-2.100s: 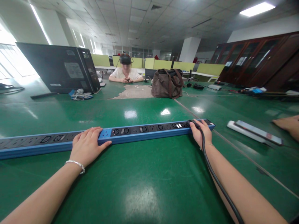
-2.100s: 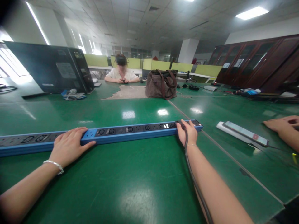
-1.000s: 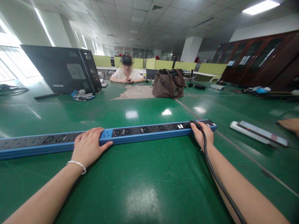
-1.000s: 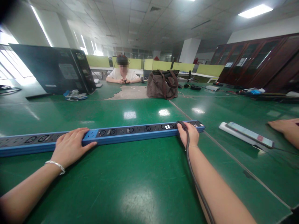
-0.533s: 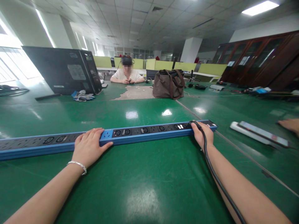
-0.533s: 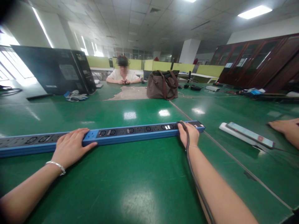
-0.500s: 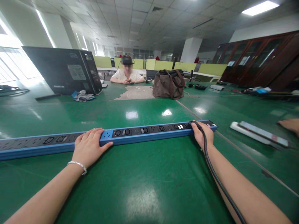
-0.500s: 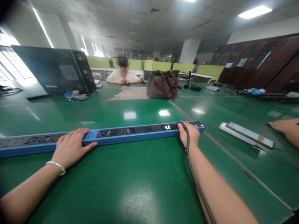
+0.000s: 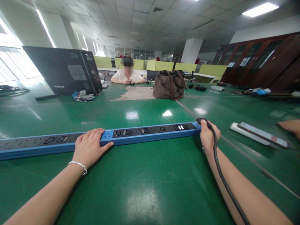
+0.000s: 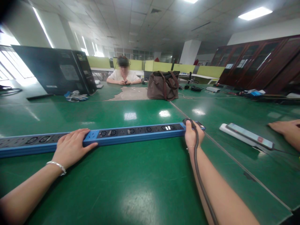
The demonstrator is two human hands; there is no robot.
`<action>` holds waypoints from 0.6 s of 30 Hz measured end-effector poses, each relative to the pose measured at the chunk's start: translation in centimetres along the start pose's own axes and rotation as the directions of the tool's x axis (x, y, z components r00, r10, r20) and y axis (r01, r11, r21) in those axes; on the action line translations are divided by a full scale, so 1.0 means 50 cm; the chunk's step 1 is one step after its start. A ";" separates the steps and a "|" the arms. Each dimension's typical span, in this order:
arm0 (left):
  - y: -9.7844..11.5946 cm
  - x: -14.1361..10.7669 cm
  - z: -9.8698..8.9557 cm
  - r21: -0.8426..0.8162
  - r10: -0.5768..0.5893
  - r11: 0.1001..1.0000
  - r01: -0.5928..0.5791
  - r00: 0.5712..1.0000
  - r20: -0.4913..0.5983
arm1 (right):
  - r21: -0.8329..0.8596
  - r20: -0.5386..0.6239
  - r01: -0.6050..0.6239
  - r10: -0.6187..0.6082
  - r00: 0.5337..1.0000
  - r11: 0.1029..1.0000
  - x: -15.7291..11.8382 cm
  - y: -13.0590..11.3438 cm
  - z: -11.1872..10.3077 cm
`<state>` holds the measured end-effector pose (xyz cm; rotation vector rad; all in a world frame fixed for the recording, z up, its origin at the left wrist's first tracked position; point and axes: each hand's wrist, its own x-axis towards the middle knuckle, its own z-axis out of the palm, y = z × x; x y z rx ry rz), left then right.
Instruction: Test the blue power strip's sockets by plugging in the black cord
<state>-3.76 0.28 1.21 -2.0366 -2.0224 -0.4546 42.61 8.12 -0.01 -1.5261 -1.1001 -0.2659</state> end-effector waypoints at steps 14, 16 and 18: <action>0.000 0.001 0.002 0.030 0.002 1.000 -0.001 1.000 -0.005 | 0.117 0.441 0.212 -0.242 0.864 0.970 -0.099 -0.149 0.042; 0.000 0.001 0.002 0.028 0.005 1.000 -0.004 1.000 -0.003 | 0.106 0.436 0.187 -0.214 0.874 0.977 -0.100 -0.144 0.043; 0.001 0.000 0.002 0.027 0.007 1.000 -0.007 1.000 -0.001 | 0.084 0.437 0.165 -0.185 0.880 0.983 -0.102 -0.143 0.044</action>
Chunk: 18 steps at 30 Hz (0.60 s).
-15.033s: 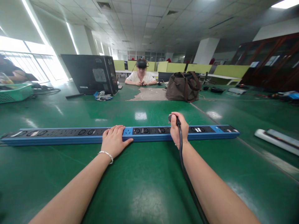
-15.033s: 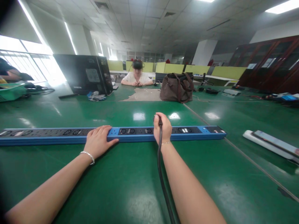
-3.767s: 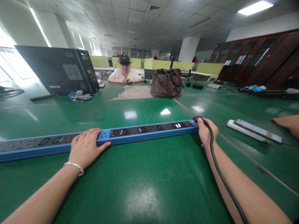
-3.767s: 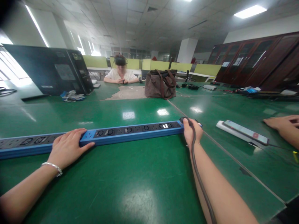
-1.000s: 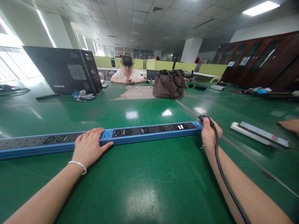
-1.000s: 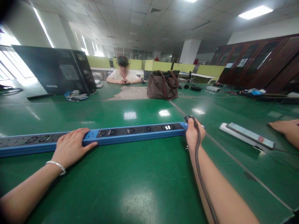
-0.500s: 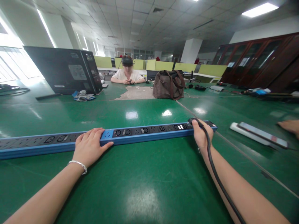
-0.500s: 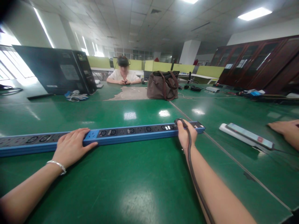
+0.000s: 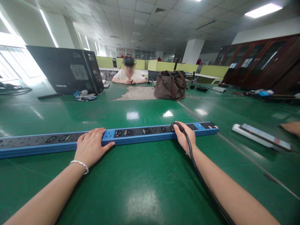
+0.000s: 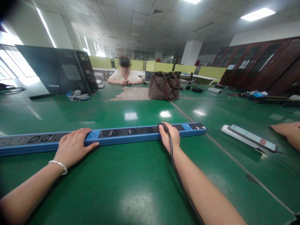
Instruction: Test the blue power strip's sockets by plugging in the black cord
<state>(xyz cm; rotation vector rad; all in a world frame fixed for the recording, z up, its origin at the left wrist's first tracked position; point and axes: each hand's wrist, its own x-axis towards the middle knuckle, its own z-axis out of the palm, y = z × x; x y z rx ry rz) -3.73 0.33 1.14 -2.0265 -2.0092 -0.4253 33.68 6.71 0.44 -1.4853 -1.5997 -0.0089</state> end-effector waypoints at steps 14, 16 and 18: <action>-0.002 0.000 0.003 -0.013 -0.003 1.000 0.003 1.000 -0.011 | -0.130 -0.006 0.028 -0.029 1.000 0.991 -0.014 -0.043 0.016; -0.002 -0.001 0.004 -0.017 0.004 1.000 -0.004 1.000 -0.017 | -0.149 -0.011 0.007 -0.009 1.000 0.989 -0.015 -0.042 0.020; -0.002 -0.001 0.004 -0.013 0.009 1.000 -0.009 1.000 -0.024 | -0.176 -0.007 -0.024 0.023 1.000 0.984 -0.016 -0.037 0.024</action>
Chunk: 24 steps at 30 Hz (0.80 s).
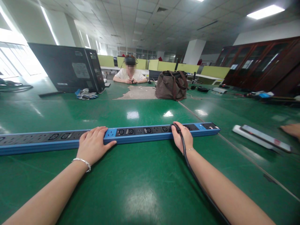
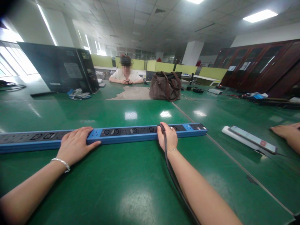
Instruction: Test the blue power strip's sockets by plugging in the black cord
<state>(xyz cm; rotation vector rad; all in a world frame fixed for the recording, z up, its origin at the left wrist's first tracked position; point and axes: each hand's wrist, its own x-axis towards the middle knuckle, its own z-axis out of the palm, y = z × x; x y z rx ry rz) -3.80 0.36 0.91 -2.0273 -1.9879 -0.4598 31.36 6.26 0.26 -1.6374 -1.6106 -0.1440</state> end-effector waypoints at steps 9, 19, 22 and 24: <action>0.000 0.001 0.001 0.028 -0.009 1.000 0.009 1.000 -0.002 | -0.111 0.049 0.090 -0.085 0.995 0.990 -0.007 0.016 0.006; 0.000 0.002 0.000 -0.002 -0.021 1.000 0.021 1.000 0.007 | -0.137 0.135 0.057 -0.038 0.990 0.989 -0.004 0.009 -0.007; -0.001 0.002 0.000 -0.003 -0.026 1.000 0.026 1.000 0.013 | -0.142 0.159 0.038 -0.015 0.987 0.989 -0.002 0.008 -0.008; -0.001 0.002 0.001 -0.004 -0.029 1.000 0.029 0.999 0.013 | -0.140 0.159 0.038 -0.016 0.987 0.989 -0.003 0.007 -0.008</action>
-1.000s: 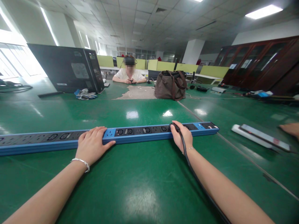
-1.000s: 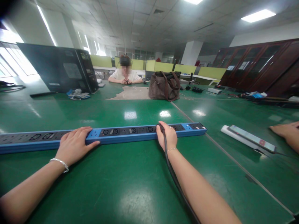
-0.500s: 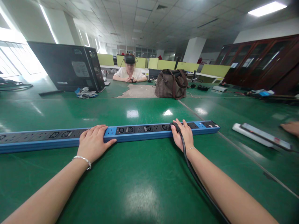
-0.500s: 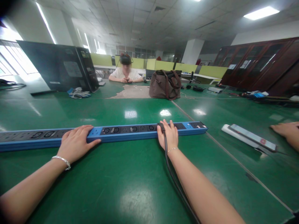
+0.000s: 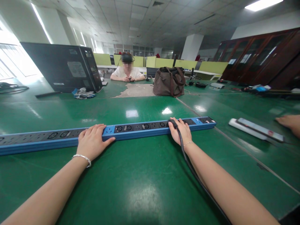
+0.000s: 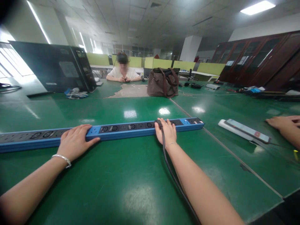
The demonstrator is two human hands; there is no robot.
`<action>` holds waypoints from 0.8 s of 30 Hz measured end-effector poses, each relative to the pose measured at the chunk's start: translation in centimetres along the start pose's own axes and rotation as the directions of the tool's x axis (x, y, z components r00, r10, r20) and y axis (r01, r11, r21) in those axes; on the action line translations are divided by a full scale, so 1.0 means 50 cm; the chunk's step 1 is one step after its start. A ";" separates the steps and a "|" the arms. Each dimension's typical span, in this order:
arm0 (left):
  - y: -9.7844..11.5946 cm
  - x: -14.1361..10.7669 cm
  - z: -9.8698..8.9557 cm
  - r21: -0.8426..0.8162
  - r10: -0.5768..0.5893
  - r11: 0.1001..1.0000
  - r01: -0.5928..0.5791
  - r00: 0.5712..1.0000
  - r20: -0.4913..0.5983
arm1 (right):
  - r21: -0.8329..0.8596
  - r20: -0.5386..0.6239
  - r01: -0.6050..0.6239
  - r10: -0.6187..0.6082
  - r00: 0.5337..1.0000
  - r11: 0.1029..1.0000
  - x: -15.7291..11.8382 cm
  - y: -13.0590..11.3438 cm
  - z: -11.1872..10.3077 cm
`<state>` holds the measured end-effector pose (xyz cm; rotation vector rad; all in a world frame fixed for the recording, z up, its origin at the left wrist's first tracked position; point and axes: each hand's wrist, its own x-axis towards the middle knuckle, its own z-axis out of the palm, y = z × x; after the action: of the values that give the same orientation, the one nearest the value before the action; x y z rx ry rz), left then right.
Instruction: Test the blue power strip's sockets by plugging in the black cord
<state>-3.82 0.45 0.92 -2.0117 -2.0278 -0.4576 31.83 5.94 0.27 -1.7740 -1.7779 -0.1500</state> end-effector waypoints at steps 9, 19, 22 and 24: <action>-0.001 0.002 0.000 -0.009 0.004 1.000 -0.004 1.000 0.007 | 0.008 -0.126 -0.003 0.004 0.992 1.000 -0.003 -0.001 0.014; -0.001 0.000 0.003 0.002 0.012 1.000 -0.012 1.000 -0.012 | 0.101 -0.177 0.046 -0.028 0.984 0.994 0.004 0.002 0.022; -0.001 0.000 0.002 0.003 0.019 1.000 -0.019 1.000 -0.019 | 0.138 -0.171 0.037 -0.013 0.985 0.990 0.003 -0.001 0.023; 0.000 -0.001 0.000 0.003 0.019 1.000 -0.019 1.000 -0.017 | 0.177 -0.167 0.023 0.007 0.986 0.984 0.003 -0.004 0.023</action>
<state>-3.84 0.43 0.88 -2.0166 -1.9963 -0.4658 31.29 6.61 -0.51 -1.5793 -1.6264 -0.1340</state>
